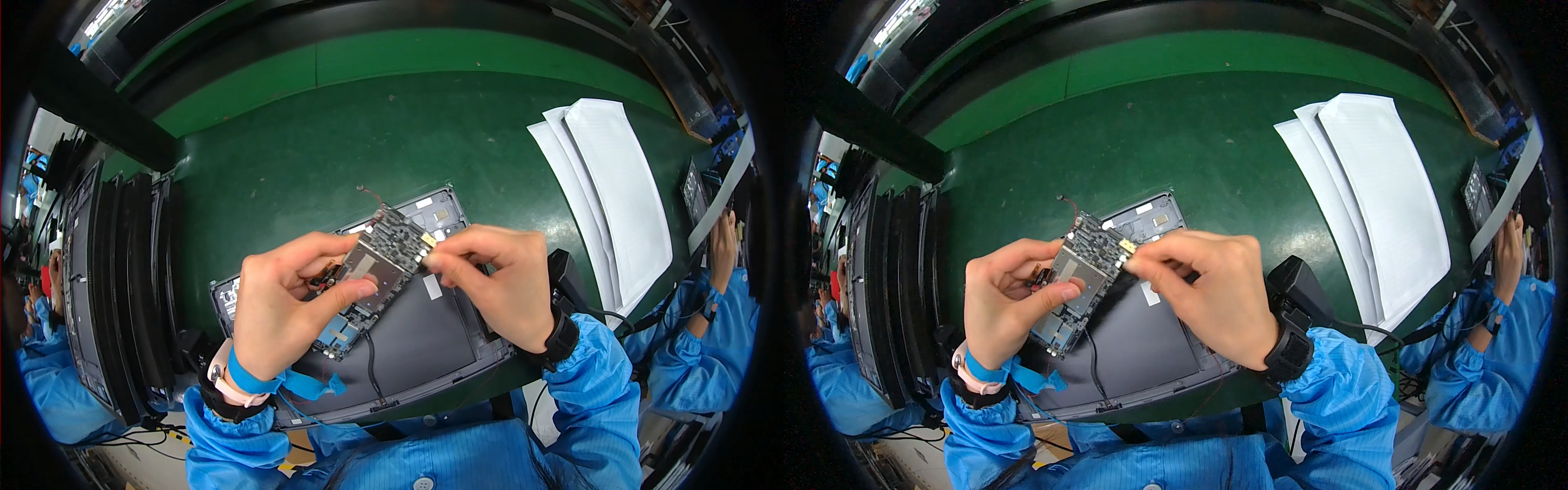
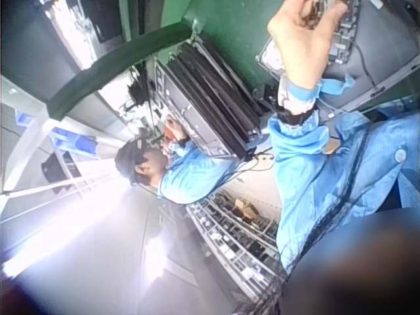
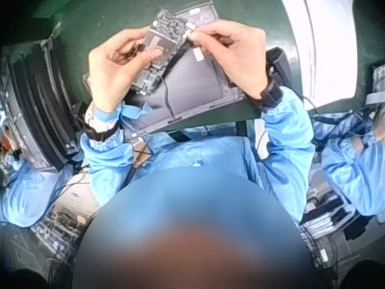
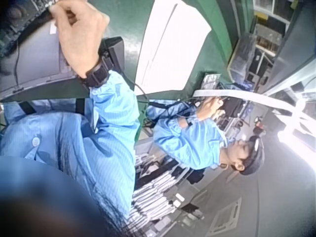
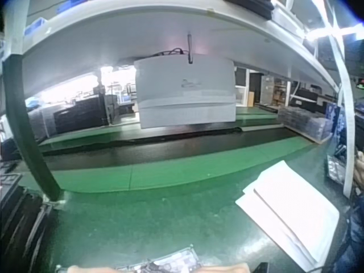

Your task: Assembling internal circuit boards and components into electronic device casings on a factory production line.

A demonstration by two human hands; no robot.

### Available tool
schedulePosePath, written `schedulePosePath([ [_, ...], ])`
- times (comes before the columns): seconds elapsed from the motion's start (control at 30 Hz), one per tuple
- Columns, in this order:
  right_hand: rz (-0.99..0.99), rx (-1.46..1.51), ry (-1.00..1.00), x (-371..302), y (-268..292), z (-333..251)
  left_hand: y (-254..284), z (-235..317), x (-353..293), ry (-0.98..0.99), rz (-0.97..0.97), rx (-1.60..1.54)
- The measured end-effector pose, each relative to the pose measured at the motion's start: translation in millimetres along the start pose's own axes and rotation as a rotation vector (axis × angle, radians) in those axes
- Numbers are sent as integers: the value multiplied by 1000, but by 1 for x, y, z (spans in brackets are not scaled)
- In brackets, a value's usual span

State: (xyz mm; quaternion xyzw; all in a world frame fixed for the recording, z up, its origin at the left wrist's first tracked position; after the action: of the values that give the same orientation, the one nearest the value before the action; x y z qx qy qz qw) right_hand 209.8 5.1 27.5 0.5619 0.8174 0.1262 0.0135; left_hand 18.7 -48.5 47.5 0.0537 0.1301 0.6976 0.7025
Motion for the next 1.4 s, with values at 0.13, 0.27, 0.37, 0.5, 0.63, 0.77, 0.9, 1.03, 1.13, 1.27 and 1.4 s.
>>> schedulePosePath([
  [0.13,-26,-37,57,0,0,-3,-1,2,-2,-17,15,15],
  [0.27,-39,-2,124,3,0,-2,1,4,-1,2,-5,-58],
  [0.37,-44,17,129,4,-1,1,1,3,0,11,15,-83],
  [0.5,-51,23,116,3,-1,0,0,4,1,7,30,-82],
  [0.63,-24,41,114,2,-3,2,1,4,0,39,13,-70],
  [0.77,-31,20,105,1,-3,3,1,4,0,38,1,-74],
  [0.9,-4,44,110,1,-2,6,-1,2,2,17,0,-54],
  [1.03,4,-6,129,0,2,-3,0,0,4,-48,13,-3],
  [1.13,-14,-186,290,-19,14,-27,4,-5,6,-85,71,16],
  [1.27,-485,-513,839,-79,23,-31,2,-4,8,-126,69,42],
  [1.4,-690,-658,897,-110,11,-15,4,-7,12,-187,73,63],
])
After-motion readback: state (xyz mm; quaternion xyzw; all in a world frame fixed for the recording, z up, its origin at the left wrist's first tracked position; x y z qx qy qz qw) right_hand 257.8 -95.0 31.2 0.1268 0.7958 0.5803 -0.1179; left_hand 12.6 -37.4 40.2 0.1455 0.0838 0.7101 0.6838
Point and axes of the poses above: each hand's wrist, its own x-axis towards the middle knuckle, its own y-axis out of the back of the hand, z = x × y, the point moved 2 cm from there along x, towards the middle knuckle, and after that the axes turned 5 degrees about x, right-handed, at the moved point
